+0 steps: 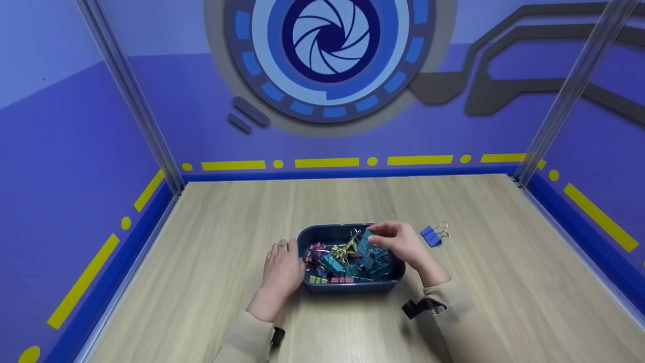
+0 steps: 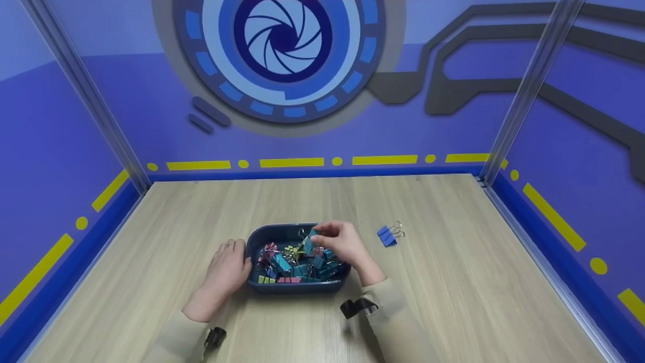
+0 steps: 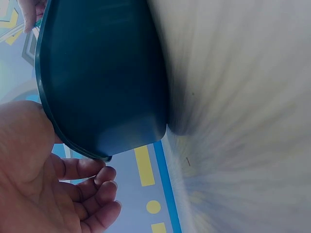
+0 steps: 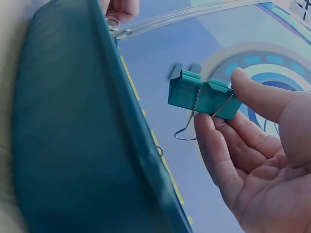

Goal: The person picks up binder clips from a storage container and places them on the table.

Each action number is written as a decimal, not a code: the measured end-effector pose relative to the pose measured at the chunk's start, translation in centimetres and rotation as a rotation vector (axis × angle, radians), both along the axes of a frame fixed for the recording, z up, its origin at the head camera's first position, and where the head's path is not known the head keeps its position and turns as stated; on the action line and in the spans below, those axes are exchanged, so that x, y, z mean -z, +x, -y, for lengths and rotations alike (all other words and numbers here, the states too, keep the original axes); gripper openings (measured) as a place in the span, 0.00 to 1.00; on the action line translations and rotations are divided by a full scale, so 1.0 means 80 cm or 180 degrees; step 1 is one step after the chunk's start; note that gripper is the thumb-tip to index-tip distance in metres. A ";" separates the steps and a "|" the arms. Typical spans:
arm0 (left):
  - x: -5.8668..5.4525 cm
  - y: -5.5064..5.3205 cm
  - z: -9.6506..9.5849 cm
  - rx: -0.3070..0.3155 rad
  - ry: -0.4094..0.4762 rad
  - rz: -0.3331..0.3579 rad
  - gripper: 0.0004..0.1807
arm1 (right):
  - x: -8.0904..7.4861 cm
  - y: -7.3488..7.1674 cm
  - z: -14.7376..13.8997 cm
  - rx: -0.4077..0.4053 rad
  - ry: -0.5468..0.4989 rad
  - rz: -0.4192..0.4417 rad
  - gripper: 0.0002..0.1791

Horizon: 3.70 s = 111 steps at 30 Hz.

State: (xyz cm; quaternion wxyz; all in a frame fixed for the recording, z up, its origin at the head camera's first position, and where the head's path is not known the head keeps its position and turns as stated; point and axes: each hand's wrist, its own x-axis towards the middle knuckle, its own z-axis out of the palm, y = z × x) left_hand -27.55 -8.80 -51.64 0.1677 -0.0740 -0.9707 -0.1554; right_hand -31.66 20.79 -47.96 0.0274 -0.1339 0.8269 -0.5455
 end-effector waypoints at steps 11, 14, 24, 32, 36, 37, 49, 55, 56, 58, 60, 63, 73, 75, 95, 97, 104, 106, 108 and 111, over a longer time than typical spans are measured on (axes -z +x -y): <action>-0.001 0.001 -0.001 -0.0011 -0.0010 0.0010 0.17 | -0.007 0.003 -0.046 0.0272 -0.0204 -0.0034 0.21; -0.001 0.001 -0.001 -0.0014 -0.0042 0.0005 0.17 | -0.006 0.005 -0.066 0.0324 -0.0290 -0.0031 0.22; -0.002 0.001 -0.002 -0.0047 -0.0108 -0.0017 0.17 | 0.001 0.016 -0.144 0.0903 -0.0394 0.0001 0.27; 0.001 0.001 -0.002 -0.0038 -0.0183 -0.0119 0.16 | 0.020 0.016 -0.204 0.1277 -0.0656 0.0018 0.32; 0.001 0.001 -0.002 -0.0025 -0.0218 -0.0174 0.16 | 0.027 0.015 -0.227 0.1549 -0.0708 0.0078 0.32; 0.000 0.001 -0.002 -0.0025 -0.0220 -0.0174 0.16 | 0.029 0.015 -0.231 0.1623 -0.0715 0.0098 0.31; 0.000 0.002 0.000 -0.0012 -0.0222 -0.0102 0.17 | 0.050 0.015 -0.247 0.1706 -0.0431 0.0314 0.29; -0.001 0.001 -0.001 -0.0030 -0.0162 -0.0009 0.18 | 0.059 0.013 -0.244 0.1570 -0.0548 0.0473 0.32; -0.002 0.001 -0.002 -0.0032 -0.0151 0.0007 0.18 | 0.061 0.013 -0.243 0.1556 -0.0558 0.0517 0.33; -0.002 0.001 -0.002 -0.0029 -0.0138 0.0013 0.17 | 0.064 0.012 -0.242 0.1526 -0.0519 0.0591 0.34; -0.001 0.001 -0.002 -0.0024 -0.0143 0.0001 0.17 | 0.067 0.011 -0.241 0.1505 -0.0343 0.0608 0.34; -0.001 0.001 -0.002 -0.0018 -0.0145 -0.0008 0.17 | 0.071 0.009 -0.240 0.1493 -0.0106 0.0555 0.33; -0.001 0.001 -0.002 -0.0021 -0.0159 -0.0040 0.17 | 0.086 0.004 -0.240 0.1560 0.0582 0.0287 0.27; -0.002 0.000 -0.002 -0.0030 -0.0156 -0.0032 0.17 | 0.087 0.004 -0.240 0.1566 0.0710 0.0235 0.27; -0.001 0.000 -0.002 -0.0009 -0.0119 0.0035 0.17 | 0.087 0.003 -0.242 0.1518 0.0938 0.0161 0.29; -0.002 0.000 -0.002 -0.0008 -0.0115 0.0029 0.17 | 0.084 0.004 -0.240 0.1643 0.0827 0.0227 0.31; -0.001 0.001 -0.001 -0.0017 -0.0081 -0.0016 0.16 | 0.064 0.006 -0.223 0.2102 0.0473 0.0158 0.26; -0.001 0.001 -0.001 -0.0023 -0.0078 -0.0003 0.16 | 0.058 0.005 -0.215 0.2107 0.0433 0.0038 0.25; -0.001 0.001 -0.001 -0.0029 -0.0079 0.0011 0.16 | 0.052 0.004 -0.206 0.2047 0.0445 -0.0087 0.24; -0.002 0.001 -0.002 -0.0033 -0.0074 0.0048 0.16 | 0.044 0.002 -0.187 0.1887 0.0392 -0.0270 0.21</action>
